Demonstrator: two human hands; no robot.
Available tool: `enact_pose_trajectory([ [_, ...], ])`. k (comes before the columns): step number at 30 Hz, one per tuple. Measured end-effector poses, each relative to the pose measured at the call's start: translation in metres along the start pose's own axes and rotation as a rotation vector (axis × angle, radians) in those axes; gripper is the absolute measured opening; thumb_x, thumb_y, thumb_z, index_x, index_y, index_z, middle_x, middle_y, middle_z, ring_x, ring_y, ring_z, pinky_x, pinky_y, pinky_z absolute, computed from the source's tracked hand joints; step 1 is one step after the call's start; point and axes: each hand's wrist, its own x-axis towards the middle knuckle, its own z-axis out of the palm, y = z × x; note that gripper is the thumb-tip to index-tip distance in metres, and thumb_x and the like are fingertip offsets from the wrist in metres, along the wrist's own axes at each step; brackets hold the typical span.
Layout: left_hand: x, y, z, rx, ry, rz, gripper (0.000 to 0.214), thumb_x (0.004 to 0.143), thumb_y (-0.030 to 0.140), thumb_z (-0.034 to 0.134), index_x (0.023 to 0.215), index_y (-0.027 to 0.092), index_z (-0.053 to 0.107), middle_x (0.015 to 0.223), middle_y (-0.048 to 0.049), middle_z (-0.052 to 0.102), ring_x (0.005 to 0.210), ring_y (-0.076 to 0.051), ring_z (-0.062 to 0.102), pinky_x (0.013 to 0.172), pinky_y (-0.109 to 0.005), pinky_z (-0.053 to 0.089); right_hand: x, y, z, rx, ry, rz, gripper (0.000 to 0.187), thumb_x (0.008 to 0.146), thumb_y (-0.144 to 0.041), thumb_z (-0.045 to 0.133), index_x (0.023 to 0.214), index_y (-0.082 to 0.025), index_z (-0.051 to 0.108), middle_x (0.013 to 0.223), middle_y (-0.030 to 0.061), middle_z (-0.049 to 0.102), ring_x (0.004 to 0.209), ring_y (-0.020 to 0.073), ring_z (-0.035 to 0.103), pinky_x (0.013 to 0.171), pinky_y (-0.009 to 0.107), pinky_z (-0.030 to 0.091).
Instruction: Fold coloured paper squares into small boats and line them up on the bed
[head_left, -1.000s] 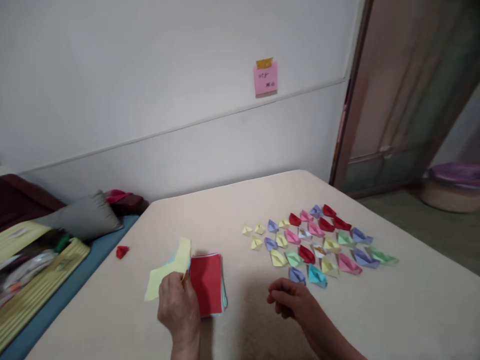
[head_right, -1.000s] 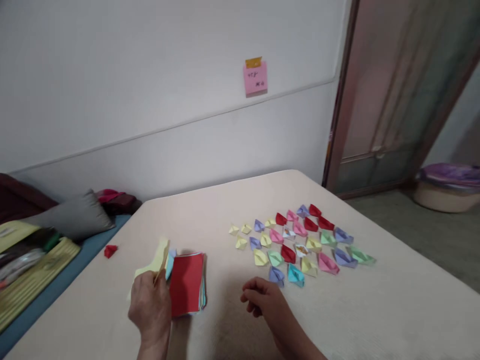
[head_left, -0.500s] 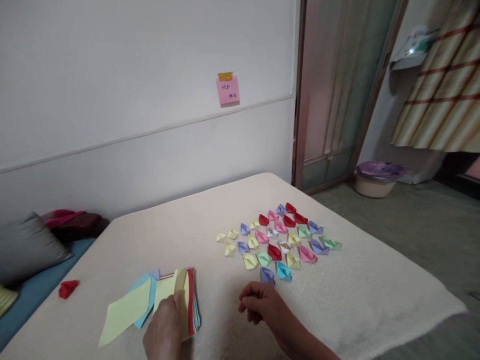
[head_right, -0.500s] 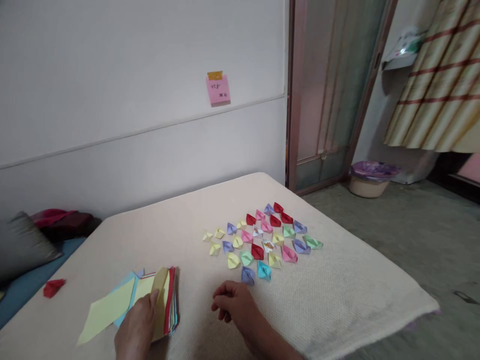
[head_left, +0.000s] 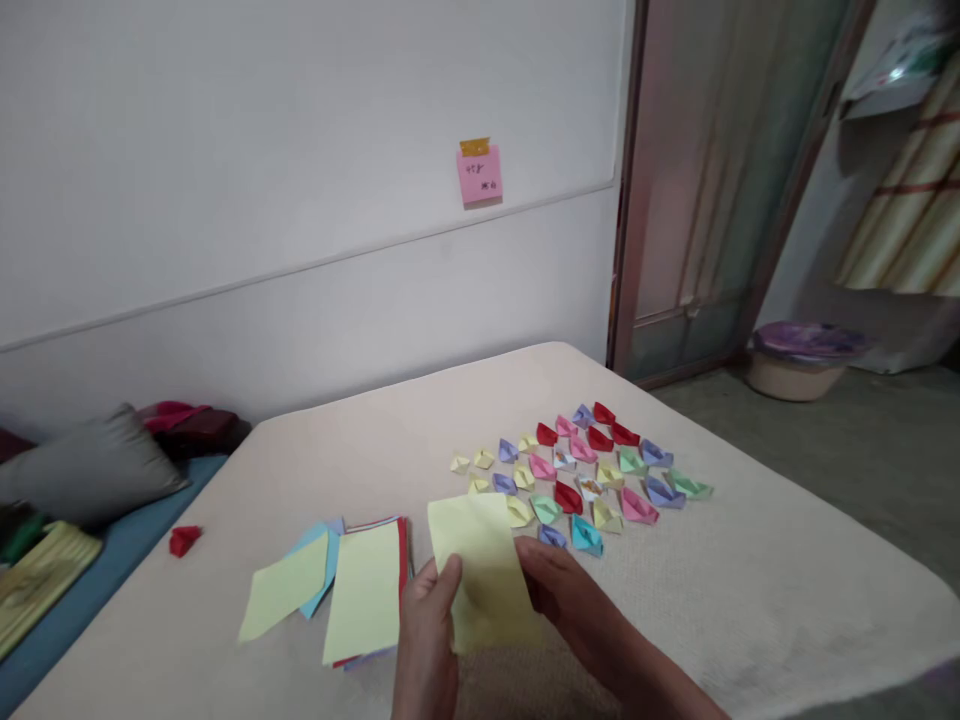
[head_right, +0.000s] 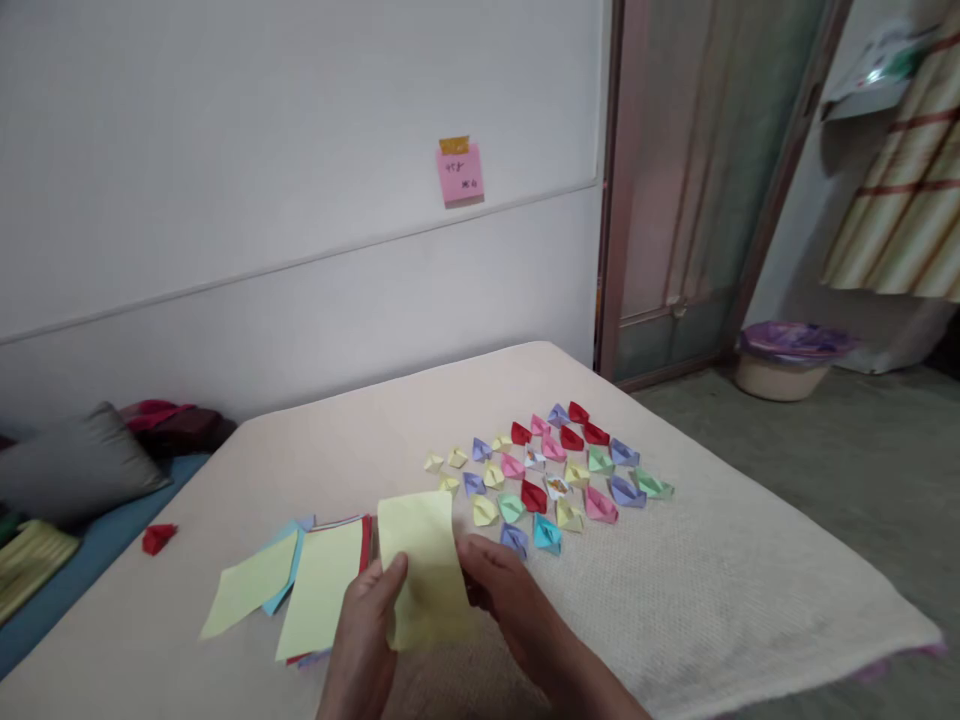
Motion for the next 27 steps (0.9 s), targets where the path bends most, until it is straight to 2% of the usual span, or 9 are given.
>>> enact_pose_trajectory([
  [3, -0.001, -0.001, 0.004, -0.017, 0.002, 0.019, 0.038, 0.076, 0.036, 0.065, 0.104, 0.011, 0.066, 0.076, -0.0094, 0.072, 0.063, -0.021, 0.067, 0.059, -0.029, 0.051, 0.001, -0.002, -0.004, 0.042, -0.018, 0.010, 0.044, 0.077, -0.060, 0.052, 0.068, -0.017, 0.060, 0.061, 0.0004, 0.055, 0.058, 0.0140, 0.047, 0.056, 0.025, 0.038],
  [6, -0.005, 0.003, 0.008, 0.006, 0.001, 0.043, 0.037, 0.075, 0.038, 0.065, 0.100, 0.011, 0.067, 0.073, -0.0082, 0.072, 0.062, -0.020, 0.066, 0.059, -0.029, 0.049, 0.005, -0.003, -0.008, 0.006, -0.029, -0.023, 0.034, 0.071, -0.052, 0.062, 0.070, -0.018, 0.061, 0.062, -0.0001, 0.055, 0.058, 0.0146, 0.048, 0.056, 0.025, 0.037],
  [10, -0.005, 0.005, 0.009, 0.065, -0.013, 0.039, 0.036, 0.074, 0.041, 0.064, 0.096, 0.013, 0.068, 0.065, -0.0044, 0.068, 0.056, -0.018, 0.062, 0.054, -0.027, 0.045, 0.009, -0.002, -0.014, -0.091, 0.092, -0.078, 0.027, 0.066, -0.040, 0.066, 0.055, -0.019, 0.055, 0.051, -0.0039, 0.045, 0.049, 0.0115, 0.039, 0.049, 0.024, 0.029],
  [13, -0.001, 0.002, 0.003, 0.133, 0.041, 0.114, 0.029, 0.070, 0.041, 0.068, 0.080, 0.014, 0.068, 0.057, 0.0000, 0.061, 0.052, -0.014, 0.054, 0.050, -0.022, 0.040, 0.011, -0.002, -0.018, -0.126, 0.133, -0.078, 0.032, 0.067, -0.038, 0.064, 0.048, -0.019, 0.047, 0.047, -0.0061, 0.036, 0.045, 0.0096, 0.031, 0.046, 0.024, 0.023],
  [16, 0.004, 0.000, -0.003, 0.226, 0.079, 0.182, 0.026, 0.068, 0.038, 0.069, 0.062, 0.014, 0.062, 0.052, 0.0032, 0.052, 0.049, -0.009, 0.045, 0.048, -0.019, 0.034, 0.013, -0.002, -0.021, -0.153, 0.136, -0.051, 0.036, 0.066, -0.039, 0.065, 0.047, -0.020, 0.042, 0.044, -0.0079, 0.030, 0.041, 0.0081, 0.026, 0.043, 0.024, 0.019],
  [21, 0.009, 0.000, -0.007, 0.456, 0.176, 0.175, 0.030, 0.067, 0.036, 0.067, 0.050, 0.017, 0.051, 0.038, 0.0103, 0.028, 0.038, -0.005, 0.021, 0.039, -0.020, 0.015, 0.014, 0.004, -0.025, -0.161, 0.168, -0.021, 0.029, 0.067, -0.039, 0.063, 0.052, -0.020, 0.047, 0.041, -0.0099, 0.029, 0.035, 0.0063, 0.024, 0.039, 0.023, 0.015],
  [24, 0.011, -0.002, -0.009, 0.467, 0.184, 0.166, 0.030, 0.066, 0.035, 0.067, 0.048, 0.017, 0.051, 0.035, 0.0095, 0.032, 0.036, -0.006, 0.024, 0.038, -0.020, 0.018, 0.015, 0.006, -0.026, -0.179, 0.201, -0.023, 0.030, 0.068, -0.038, 0.063, 0.051, -0.020, 0.047, 0.038, -0.0099, 0.031, 0.034, 0.0068, 0.027, 0.039, 0.022, 0.016],
  [27, 0.012, -0.004, -0.010, 0.456, 0.191, 0.173, 0.030, 0.068, 0.037, 0.065, 0.050, 0.016, 0.054, 0.042, 0.0034, 0.051, 0.039, -0.008, 0.040, 0.041, -0.020, 0.028, 0.015, 0.005, -0.026, -0.194, 0.205, -0.028, 0.029, 0.069, -0.038, 0.063, 0.051, -0.019, 0.051, 0.042, -0.0046, 0.047, 0.040, 0.0097, 0.039, 0.043, 0.023, 0.026],
])
